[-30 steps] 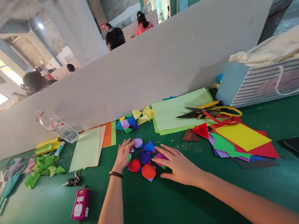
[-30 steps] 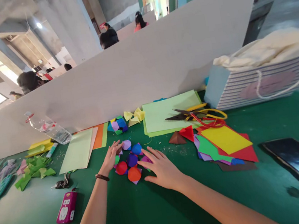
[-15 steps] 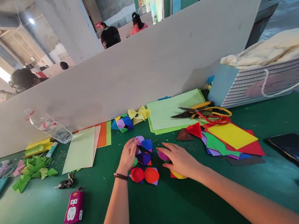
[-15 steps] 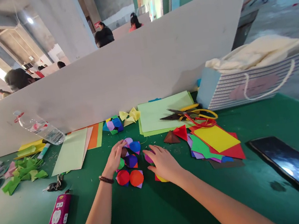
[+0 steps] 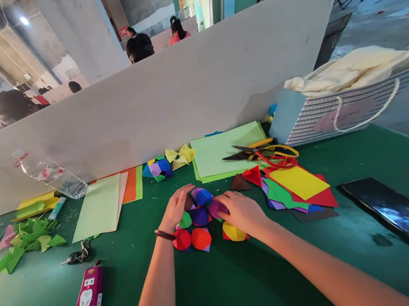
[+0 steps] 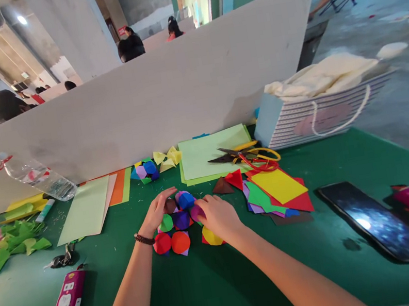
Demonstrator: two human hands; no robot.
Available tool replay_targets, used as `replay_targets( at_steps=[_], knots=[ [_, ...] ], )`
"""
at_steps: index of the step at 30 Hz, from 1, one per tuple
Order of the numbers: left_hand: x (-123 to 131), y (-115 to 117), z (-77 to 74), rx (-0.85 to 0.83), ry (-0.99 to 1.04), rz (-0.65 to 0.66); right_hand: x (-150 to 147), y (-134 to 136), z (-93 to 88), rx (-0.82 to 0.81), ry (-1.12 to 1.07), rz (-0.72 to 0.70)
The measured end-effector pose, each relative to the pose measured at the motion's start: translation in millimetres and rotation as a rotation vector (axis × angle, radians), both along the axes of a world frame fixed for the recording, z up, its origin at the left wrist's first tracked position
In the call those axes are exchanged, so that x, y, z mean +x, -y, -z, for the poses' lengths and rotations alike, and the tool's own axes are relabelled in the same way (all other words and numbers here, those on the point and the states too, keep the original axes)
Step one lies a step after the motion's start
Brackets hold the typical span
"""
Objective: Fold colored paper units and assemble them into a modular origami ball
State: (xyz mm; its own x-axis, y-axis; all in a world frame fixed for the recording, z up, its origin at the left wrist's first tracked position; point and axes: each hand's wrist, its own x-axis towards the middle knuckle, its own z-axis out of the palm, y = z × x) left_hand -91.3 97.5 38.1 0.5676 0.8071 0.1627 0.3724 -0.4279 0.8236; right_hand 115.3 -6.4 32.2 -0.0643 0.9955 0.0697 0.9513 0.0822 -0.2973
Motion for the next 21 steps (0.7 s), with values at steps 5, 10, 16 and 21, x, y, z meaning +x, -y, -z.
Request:
replay_targets(
  at_steps=[5, 10, 16, 21],
  knots=[
    [-53, 43, -10.2, 0.05, -0.103, -0.12, -3, -9, 2.5, -0.007, 0.002, -0.063],
    [-61, 110, 15.7, 0.13, -0.34, -0.156, 0, -10, 5.6, 0.009, 0.019, -0.006],
    [-26, 108, 28.5, 0.152, -0.37, -0.072, 25, -7, 0.4, 0.025, 0.076, 0.09],
    [-13, 84, 22.8, 0.183, -0.377, -0.003, 15, -30, 0.1, 0.092, 0.002, -0.05]
  ],
)
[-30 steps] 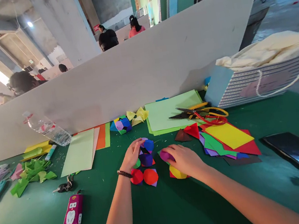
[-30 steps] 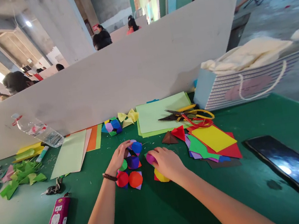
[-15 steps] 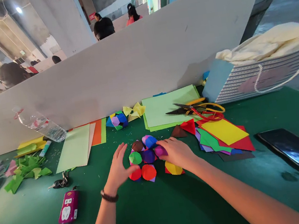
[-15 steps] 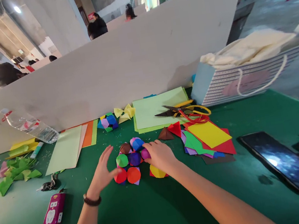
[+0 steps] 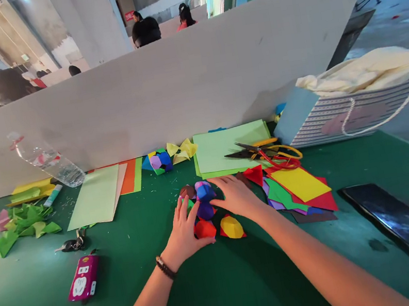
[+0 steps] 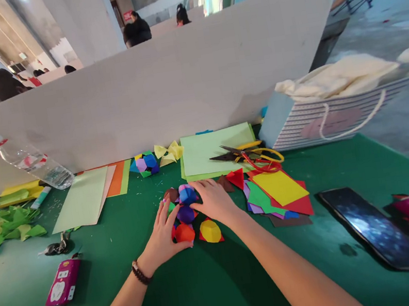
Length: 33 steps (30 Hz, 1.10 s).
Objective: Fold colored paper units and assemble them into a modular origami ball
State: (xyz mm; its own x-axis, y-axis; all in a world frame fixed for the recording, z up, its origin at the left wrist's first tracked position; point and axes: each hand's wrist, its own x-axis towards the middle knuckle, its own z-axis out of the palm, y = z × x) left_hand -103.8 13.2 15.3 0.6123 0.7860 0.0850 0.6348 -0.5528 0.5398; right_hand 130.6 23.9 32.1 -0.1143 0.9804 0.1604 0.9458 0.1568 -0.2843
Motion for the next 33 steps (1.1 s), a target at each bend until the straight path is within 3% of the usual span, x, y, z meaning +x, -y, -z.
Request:
replay_targets(
  at_steps=[4, 8, 16, 23, 28, 33],
  knots=[
    [5, -11, -9.1, -0.017, -0.022, 0.003, -15, -22, 9.0, 0.021, -0.062, -0.025],
    [9, -19, -16.3, -0.027, -0.02, 0.024, -12, -24, 17.5, 0.06, -0.107, -0.012],
    [5, -22, -6.6, -0.042, -0.053, 0.051, 26, -11, 27.0, 0.128, -0.121, 0.022],
    [1, -20, -4.5, 0.028, -0.107, 0.04, 2, -23, 26.4, 0.15, -0.12, -0.084],
    [-6, -21, -6.4, 0.072, -0.139, 0.058, 24, -7, 21.8, 0.226, -0.19, -0.019],
    [-13, -27, -6.1, 0.11, -0.117, 0.078, 45, 9, 29.1, 0.238, -0.247, 0.043]
  ],
)
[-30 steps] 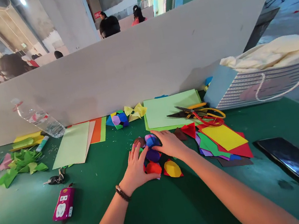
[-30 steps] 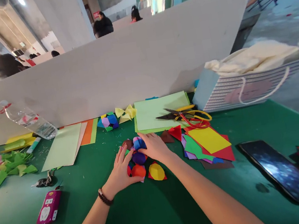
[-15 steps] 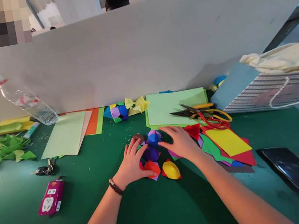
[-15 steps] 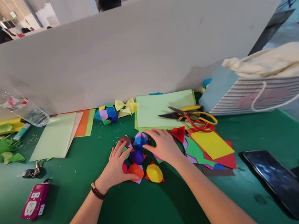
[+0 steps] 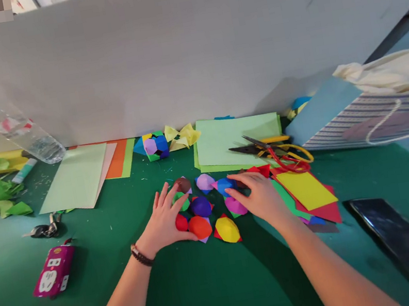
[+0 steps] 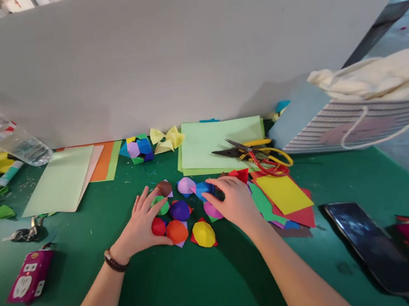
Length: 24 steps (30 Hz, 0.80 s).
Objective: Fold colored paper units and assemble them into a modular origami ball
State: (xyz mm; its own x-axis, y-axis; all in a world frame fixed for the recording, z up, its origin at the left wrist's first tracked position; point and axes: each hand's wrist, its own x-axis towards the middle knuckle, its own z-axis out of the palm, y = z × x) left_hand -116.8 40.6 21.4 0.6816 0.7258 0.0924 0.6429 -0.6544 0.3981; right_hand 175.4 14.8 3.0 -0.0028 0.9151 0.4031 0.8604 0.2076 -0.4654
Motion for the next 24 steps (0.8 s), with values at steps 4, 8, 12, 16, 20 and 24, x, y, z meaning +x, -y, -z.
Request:
replay_targets(
  at_steps=[4, 8, 12, 16, 20, 24],
  knots=[
    [-3, -8, 0.5, 0.029, 0.099, 0.003, 1, 0, 0.5, -0.014, -0.003, 0.002],
    [-9, -12, -6.1, 0.184, 0.446, -0.092, 11, 14, -24.5, 0.293, 0.015, 0.066],
    [-10, -2, -12.9, 0.566, 0.757, -0.285, 16, 41, -51.7, 0.549, -0.042, -0.085],
    [2, 14, -18.3, 0.578, 0.538, 0.03, 2, 58, -52.5, 0.024, 0.164, -0.407],
    [11, 18, -25.4, 0.301, 0.171, 0.21, -12, 63, -37.7, -0.24, 0.332, -0.434],
    [12, 16, -25.2, 0.165, 0.019, 0.237, -19, 64, -27.2, -0.32, 0.411, -0.419]
  ],
)
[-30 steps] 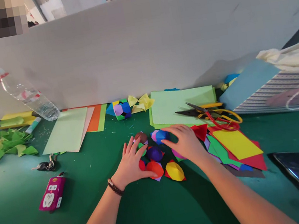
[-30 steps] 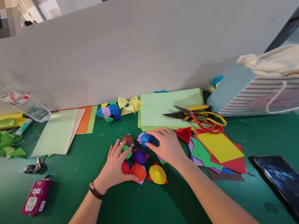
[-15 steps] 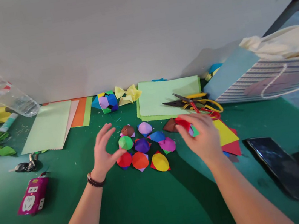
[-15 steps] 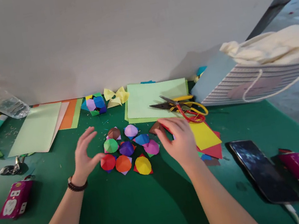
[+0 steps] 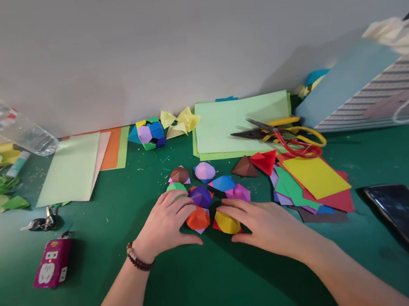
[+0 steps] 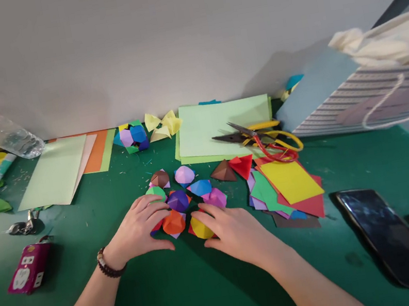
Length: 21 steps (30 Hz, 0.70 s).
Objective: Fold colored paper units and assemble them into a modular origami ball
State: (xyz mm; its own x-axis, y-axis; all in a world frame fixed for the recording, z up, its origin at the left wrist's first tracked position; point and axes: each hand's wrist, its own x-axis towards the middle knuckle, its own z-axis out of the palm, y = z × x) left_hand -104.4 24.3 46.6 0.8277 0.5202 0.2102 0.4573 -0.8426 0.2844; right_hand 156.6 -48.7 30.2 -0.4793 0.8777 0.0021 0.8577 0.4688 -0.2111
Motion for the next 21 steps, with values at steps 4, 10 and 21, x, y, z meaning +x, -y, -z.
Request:
replay_targets(
  at_steps=[4, 10, 21],
  knots=[
    [2, -1, 6.7, -0.035, -0.063, 0.006, -4, -2, 1.3, 0.028, -0.026, -0.006],
    [6, 0, 8.6, -0.012, -0.067, 0.009, 10, 0, -11.5, 0.022, -0.184, 0.051],
    [8, 9, -0.4, -0.178, 0.556, 0.062, 15, -4, -21.5, -0.075, -0.928, 0.194]
  ],
)
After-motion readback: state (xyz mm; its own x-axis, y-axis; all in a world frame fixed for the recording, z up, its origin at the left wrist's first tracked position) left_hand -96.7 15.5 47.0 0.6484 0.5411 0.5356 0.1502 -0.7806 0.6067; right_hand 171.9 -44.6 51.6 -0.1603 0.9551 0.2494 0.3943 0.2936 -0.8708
